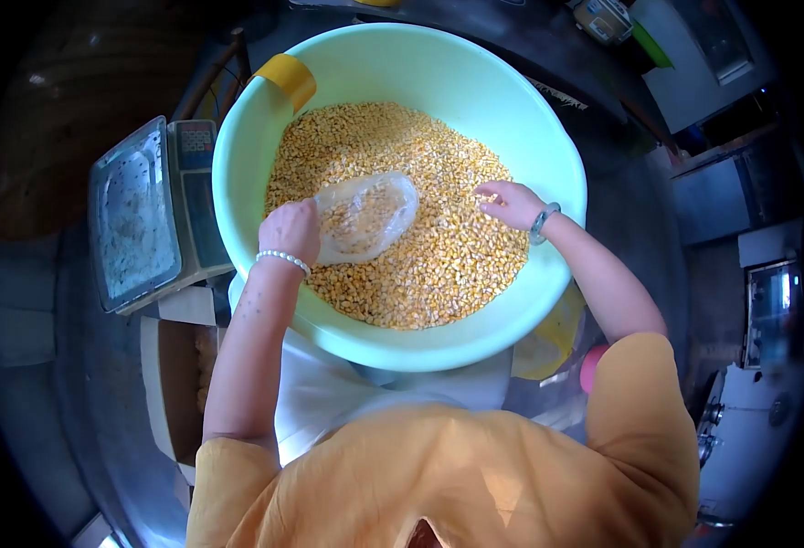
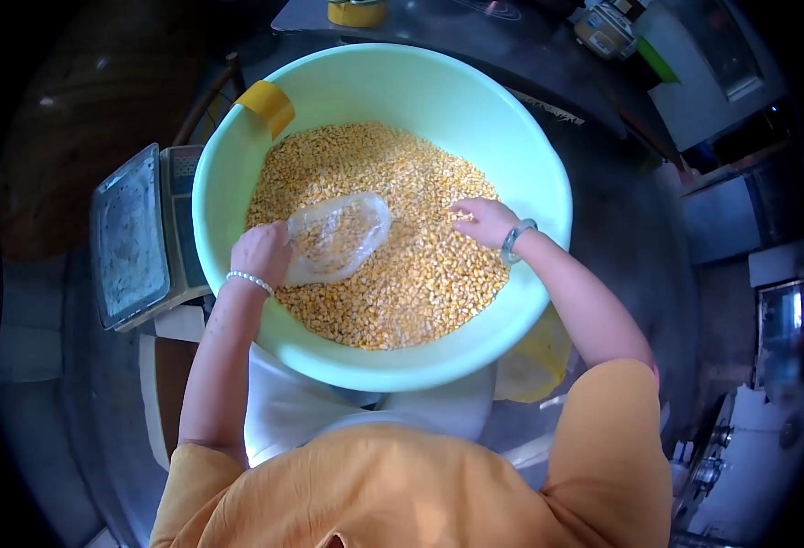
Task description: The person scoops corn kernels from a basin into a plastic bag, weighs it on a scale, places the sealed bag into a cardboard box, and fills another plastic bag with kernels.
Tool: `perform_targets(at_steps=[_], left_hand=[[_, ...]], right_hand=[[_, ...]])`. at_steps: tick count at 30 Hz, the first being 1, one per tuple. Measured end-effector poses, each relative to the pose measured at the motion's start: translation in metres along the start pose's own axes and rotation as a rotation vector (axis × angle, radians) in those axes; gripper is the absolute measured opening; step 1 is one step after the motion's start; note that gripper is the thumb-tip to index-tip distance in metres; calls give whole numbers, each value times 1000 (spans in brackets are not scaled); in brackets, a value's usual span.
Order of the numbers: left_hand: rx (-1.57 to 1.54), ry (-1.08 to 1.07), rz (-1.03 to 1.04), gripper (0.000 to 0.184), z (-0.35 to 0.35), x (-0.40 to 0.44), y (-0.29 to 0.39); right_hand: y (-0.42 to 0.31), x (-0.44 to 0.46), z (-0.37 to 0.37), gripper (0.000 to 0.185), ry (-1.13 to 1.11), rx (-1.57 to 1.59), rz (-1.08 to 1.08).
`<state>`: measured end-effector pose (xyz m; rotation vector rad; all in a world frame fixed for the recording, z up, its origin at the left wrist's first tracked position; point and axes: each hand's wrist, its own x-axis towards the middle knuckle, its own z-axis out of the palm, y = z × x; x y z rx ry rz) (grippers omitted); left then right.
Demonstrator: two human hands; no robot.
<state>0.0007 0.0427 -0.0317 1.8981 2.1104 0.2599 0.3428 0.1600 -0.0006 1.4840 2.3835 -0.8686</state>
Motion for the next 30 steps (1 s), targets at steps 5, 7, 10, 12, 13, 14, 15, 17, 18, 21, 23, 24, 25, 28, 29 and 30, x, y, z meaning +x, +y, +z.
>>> perform_targets(at_steps=[5, 7, 10, 12, 13, 14, 15, 17, 18, 21, 23, 24, 25, 28, 29, 30], left_hand=[[10, -27, 19, 19, -2, -1, 2], [11, -46, 9, 25, -2, 0, 2], [13, -34, -6, 30, -2, -1, 3], [6, -27, -2, 28, -3, -1, 3], [0, -23, 3, 28, -2, -1, 3], [13, -19, 4, 26, 0, 1, 2], [27, -15, 5, 25, 2, 3, 1], [51, -11, 5, 19, 4, 2, 0], [61, -10, 4, 17, -1, 0, 4], [70, -13, 2, 18, -5, -3, 8], [69, -14, -1, 18, -5, -2, 8], [69, -14, -3, 18, -2, 0, 7], [68, -13, -5, 19, -1, 1, 6], [51, -41, -22, 20, 0, 2, 7], [47, -42, -23, 20, 0, 2, 7], [42, -42, -26, 20, -1, 2, 7]], right_hand=[[-34, 5, 24, 66, 28, -208, 93], [-39, 15, 45, 75, -24, -254, 137], [-52, 19, 66, 69, 30, -292, 144], [-60, 18, 64, 62, 39, -279, 184], [-62, 16, 64, 58, 45, -274, 207], [-57, 15, 71, 46, 178, -266, 161], [-56, 15, 72, 44, 168, -248, 168], [-54, 16, 71, 39, 150, -214, 181], [-52, 16, 75, 31, 240, -185, 156], [-41, 24, 79, 30, 338, -104, 62], [-37, 27, 80, 31, 299, -83, 47], [-36, 28, 80, 32, 280, -73, 39], [-33, 30, 82, 32, 274, -68, 38], [-31, 33, 82, 33, 263, -34, 53], [-32, 33, 78, 33, 263, -7, 72], [-34, 33, 74, 33, 264, 17, 90]])
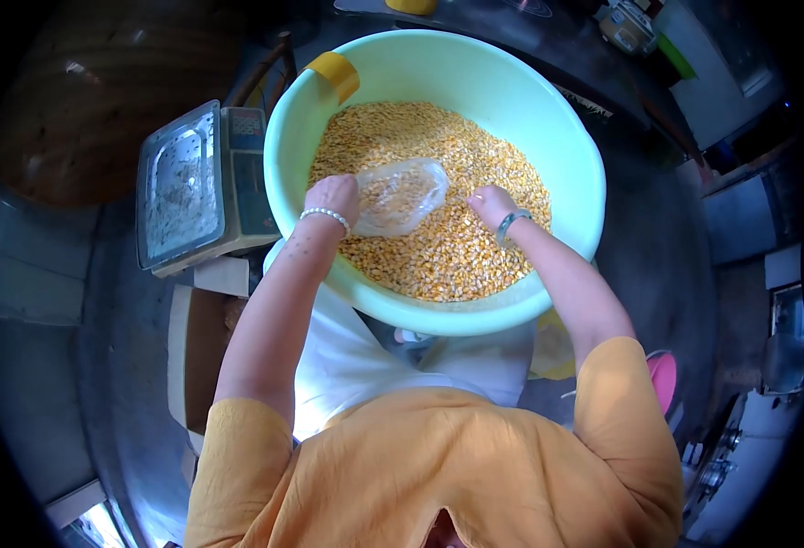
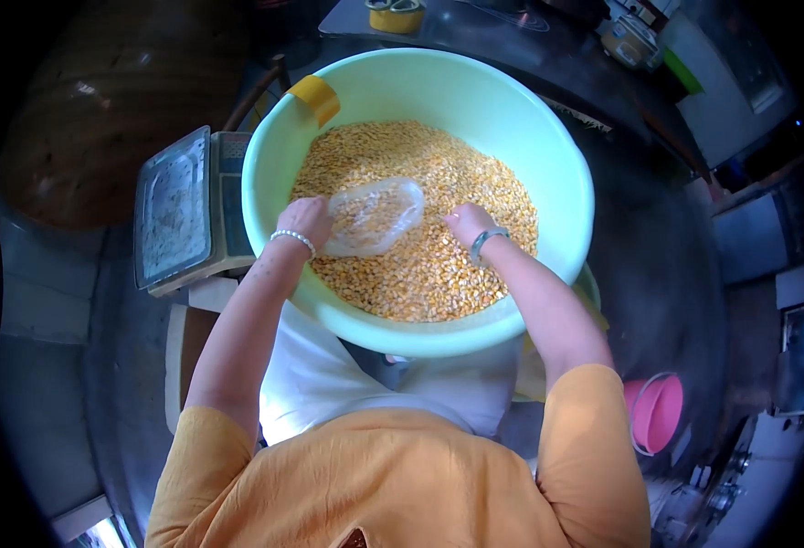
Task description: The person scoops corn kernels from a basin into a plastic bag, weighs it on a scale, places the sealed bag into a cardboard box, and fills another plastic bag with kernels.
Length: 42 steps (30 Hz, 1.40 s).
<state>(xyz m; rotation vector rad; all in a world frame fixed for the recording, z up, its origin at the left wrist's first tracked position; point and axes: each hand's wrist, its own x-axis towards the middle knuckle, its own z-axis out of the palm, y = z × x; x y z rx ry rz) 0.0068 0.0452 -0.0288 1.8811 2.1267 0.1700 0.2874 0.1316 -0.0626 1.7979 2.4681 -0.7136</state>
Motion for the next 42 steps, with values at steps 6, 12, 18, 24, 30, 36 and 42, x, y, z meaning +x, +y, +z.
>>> perform_targets(at_steps=[6, 12, 18, 24, 30, 36, 42], left_hand=[[-11, -10, -18, 21, -4, -2, 1], [-45, 20, -23, 21, -3, -3, 2], [-54, 8, 9, 19, -6, -5, 0], [-9, 57, -7, 19, 6, 6, -7], [-21, 80, 9, 18, 12, 8, -12], [-15, 55, 3, 18, 7, 2, -9], [-10, 51, -52, 18, 0, -2, -3]], right_hand=[[-57, 5, -33, 29, -74, 456, 74], [-156, 21, -7, 25, -233, 376, -69], [-166, 52, 72, 23, -150, 861, 208], [-142, 29, 44, 22, 143, 294, -250], [-129, -21, 51, 31, -85, -207, -620], [-127, -36, 27, 28, 135, -72, -758], [-57, 11, -22, 17, 595, 277, -305]])
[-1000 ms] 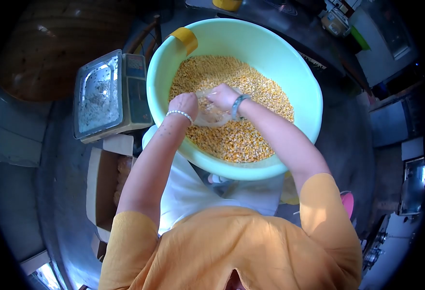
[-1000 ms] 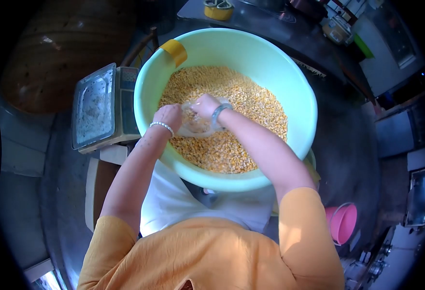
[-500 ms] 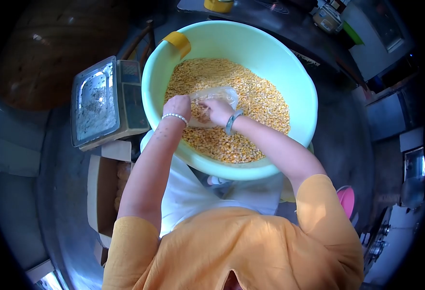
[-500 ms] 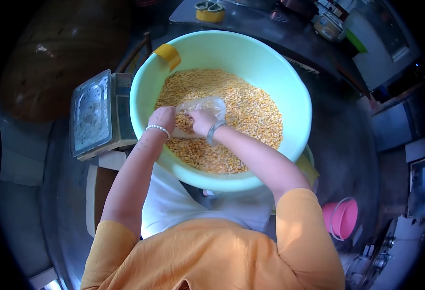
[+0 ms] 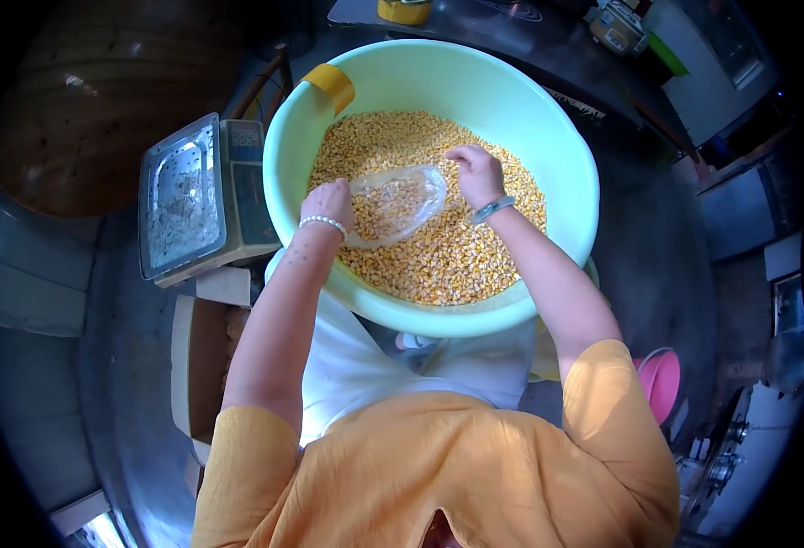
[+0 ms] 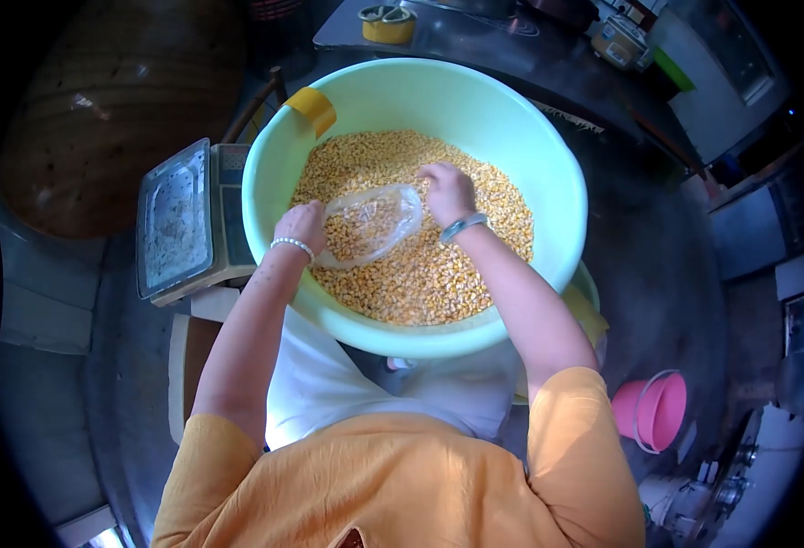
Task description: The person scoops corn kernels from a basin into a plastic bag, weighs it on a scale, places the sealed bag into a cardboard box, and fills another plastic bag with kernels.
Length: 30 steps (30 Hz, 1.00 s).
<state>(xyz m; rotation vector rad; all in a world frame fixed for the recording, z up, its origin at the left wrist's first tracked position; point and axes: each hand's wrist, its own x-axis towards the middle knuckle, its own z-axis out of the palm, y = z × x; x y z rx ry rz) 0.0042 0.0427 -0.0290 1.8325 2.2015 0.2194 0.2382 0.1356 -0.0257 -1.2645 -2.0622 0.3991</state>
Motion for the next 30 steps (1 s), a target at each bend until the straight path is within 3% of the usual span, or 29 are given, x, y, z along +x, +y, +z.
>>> perform_targets(at_steps=[3, 7, 11, 20, 30], left_hand=[[-32, 20, -18, 18, -1, 0, 1], [-51, 21, -33, 19, -4, 0, 2], [-44, -10, -58, 20, -7, -1, 4], [-52, 22, -38, 20, 0, 3, -1], [-87, 29, -38, 22, 1, 3, -2]], right_hand=[[64, -13, 4, 24, -104, -256, 261], [59, -29, 16, 45, -441, -406, 460], [29, -35, 18, 52, -506, -490, 437], [45, -40, 29, 30, -339, -470, 364], [53, -33, 29, 30, -400, -377, 380]])
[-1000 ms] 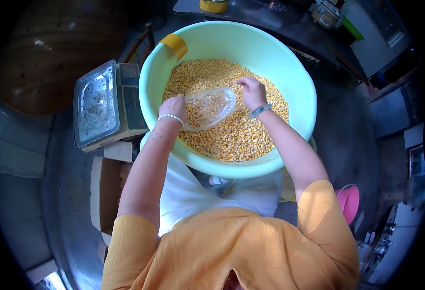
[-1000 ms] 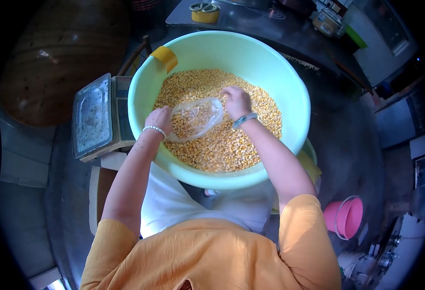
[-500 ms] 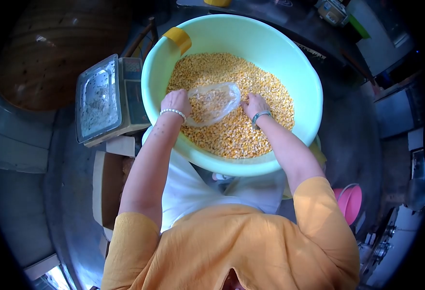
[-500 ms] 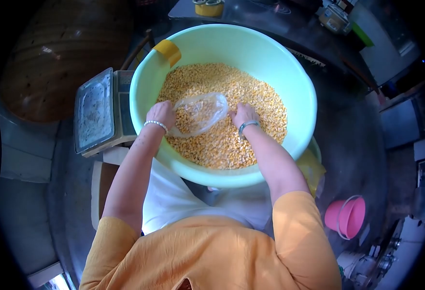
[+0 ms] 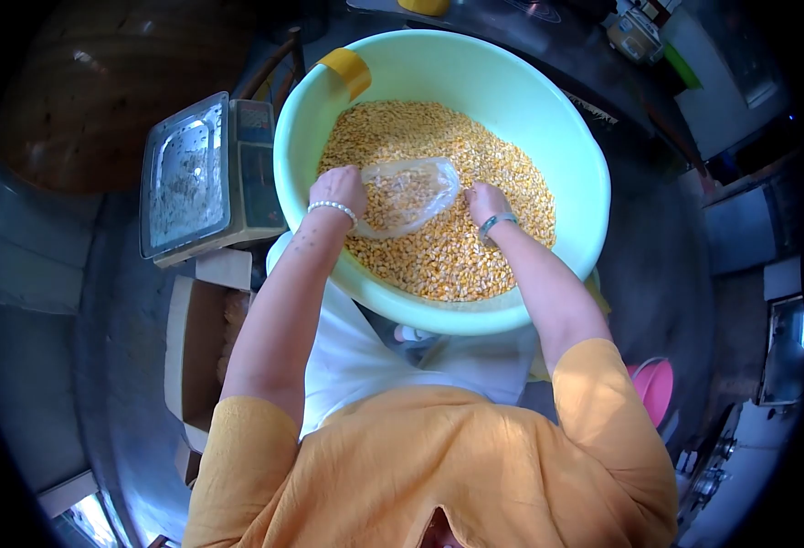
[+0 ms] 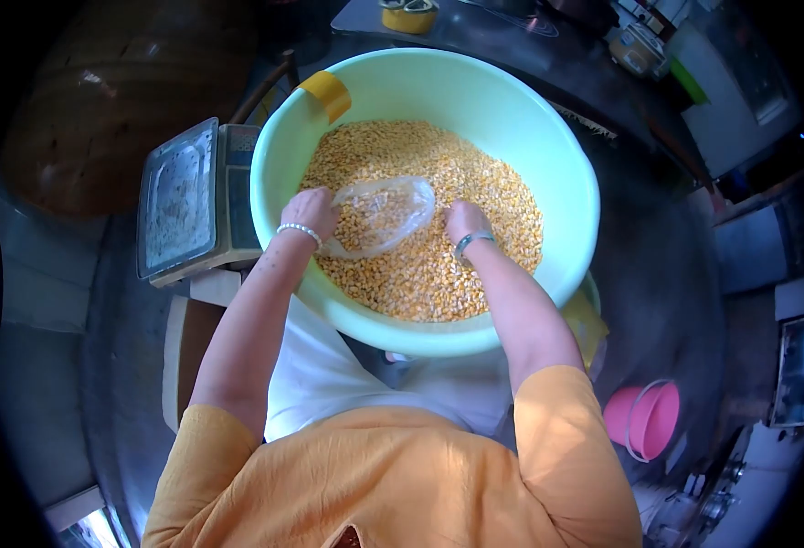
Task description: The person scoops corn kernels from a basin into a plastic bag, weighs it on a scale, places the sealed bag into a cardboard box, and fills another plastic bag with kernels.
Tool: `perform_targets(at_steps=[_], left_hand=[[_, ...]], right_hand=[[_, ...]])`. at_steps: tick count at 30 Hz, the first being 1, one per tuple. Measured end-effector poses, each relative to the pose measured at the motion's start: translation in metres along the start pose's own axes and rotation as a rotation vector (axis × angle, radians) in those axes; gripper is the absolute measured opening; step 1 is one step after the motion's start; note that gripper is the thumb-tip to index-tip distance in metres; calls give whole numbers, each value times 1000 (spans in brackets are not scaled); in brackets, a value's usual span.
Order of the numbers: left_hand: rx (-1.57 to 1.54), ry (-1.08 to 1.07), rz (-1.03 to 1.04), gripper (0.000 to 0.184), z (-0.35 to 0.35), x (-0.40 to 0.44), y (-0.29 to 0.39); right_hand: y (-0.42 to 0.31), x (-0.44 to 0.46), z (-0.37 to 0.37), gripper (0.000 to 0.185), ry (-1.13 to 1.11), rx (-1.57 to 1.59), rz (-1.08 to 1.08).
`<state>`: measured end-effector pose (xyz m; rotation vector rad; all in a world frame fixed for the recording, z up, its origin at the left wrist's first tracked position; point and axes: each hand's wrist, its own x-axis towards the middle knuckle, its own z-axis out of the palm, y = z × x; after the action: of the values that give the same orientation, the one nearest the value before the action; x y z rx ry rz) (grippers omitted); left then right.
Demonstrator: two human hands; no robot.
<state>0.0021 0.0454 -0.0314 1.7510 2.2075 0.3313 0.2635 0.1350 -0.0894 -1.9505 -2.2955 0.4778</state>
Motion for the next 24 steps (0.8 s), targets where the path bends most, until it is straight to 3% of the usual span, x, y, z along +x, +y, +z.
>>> perform_targets(at_steps=[8, 11, 12, 16, 19, 24], left_hand=[[-29, -32, 0, 20, -3, 1, 2], [-55, -12, 2, 20, -3, 1, 1], [-70, -5, -6, 20, -3, 2, 1], [-110, 33, 7, 18, 3, 2, 0], [-115, 16, 16, 19, -1, 0, -1], [-107, -19, -4, 21, -2, 1, 0]], right_hand=[[16, 26, -7, 27, 207, 304, 5], [-11, 23, -24, 21, 100, 684, -99], [-39, 9, -39, 27, 28, 715, -79], [-116, -14, -48, 24, -329, 463, -97], [-131, -1, -5, 24, -316, 340, -270], [-138, 28, 21, 25, -162, 295, -55]])
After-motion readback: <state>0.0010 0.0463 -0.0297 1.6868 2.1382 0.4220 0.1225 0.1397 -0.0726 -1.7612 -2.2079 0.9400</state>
